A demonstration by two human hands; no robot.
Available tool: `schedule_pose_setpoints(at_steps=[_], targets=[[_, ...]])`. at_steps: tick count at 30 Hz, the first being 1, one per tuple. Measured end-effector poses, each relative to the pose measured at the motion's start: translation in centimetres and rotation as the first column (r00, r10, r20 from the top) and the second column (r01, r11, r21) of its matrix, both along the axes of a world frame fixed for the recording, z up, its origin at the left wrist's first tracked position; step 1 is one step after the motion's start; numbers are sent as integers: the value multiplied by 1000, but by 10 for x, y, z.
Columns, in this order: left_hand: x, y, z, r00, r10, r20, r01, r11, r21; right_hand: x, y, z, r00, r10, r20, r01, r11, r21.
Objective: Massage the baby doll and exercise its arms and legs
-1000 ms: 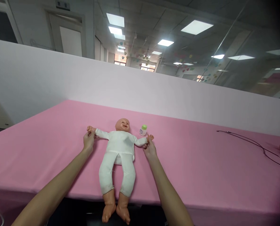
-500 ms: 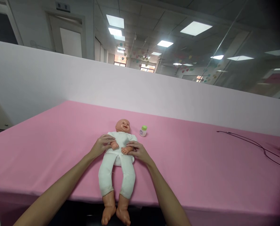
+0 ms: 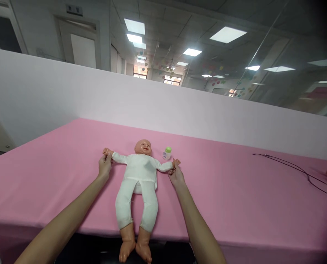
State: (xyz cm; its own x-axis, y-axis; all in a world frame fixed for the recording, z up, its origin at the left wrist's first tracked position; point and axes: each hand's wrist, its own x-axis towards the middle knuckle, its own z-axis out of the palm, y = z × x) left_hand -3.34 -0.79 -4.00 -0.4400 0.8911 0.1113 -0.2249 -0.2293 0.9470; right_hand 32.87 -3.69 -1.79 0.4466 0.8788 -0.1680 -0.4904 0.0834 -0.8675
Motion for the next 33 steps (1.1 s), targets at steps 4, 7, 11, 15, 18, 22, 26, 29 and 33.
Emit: schedule_pose_setpoints(at_steps=[4, 7, 11, 15, 18, 22, 26, 29, 33], targets=[[8, -11, 12, 969, -104, -224, 137, 980, 142, -17, -12, 12, 964, 132, 233, -178, 966, 189], [18, -23, 17, 833, -254, -491, 391, 899, 199, -33, -28, 22, 772, 283, 569, -466, 861, 205], [23, -30, 17, 668, -348, -657, 570, 808, 151, -43, -43, 26, 427, 412, 805, -715, 698, 23], [23, -26, 17, 792, -326, -516, 463, 872, 159, -42, -38, 23, 584, 399, 707, -634, 768, 91], [19, -20, 19, 915, -245, -322, 303, 942, 144, -34, -24, 16, 803, 278, 528, -424, 888, 178], [7, -10, 15, 996, -82, -40, 84, 995, 45, -12, -6, 2, 985, 64, 159, -83, 990, 115], [-4, 0, 6, 989, 68, 132, -52, 991, -122, 7, 3, -6, 999, -32, -17, 32, 999, -18], [-5, 1, 6, 989, 80, 124, -66, 991, -118, 7, 2, -4, 999, 21, 24, -22, 999, 49], [5, -9, 15, 984, -13, -179, 43, 985, 165, -10, -8, 10, 971, 107, 212, -159, 955, 250]])
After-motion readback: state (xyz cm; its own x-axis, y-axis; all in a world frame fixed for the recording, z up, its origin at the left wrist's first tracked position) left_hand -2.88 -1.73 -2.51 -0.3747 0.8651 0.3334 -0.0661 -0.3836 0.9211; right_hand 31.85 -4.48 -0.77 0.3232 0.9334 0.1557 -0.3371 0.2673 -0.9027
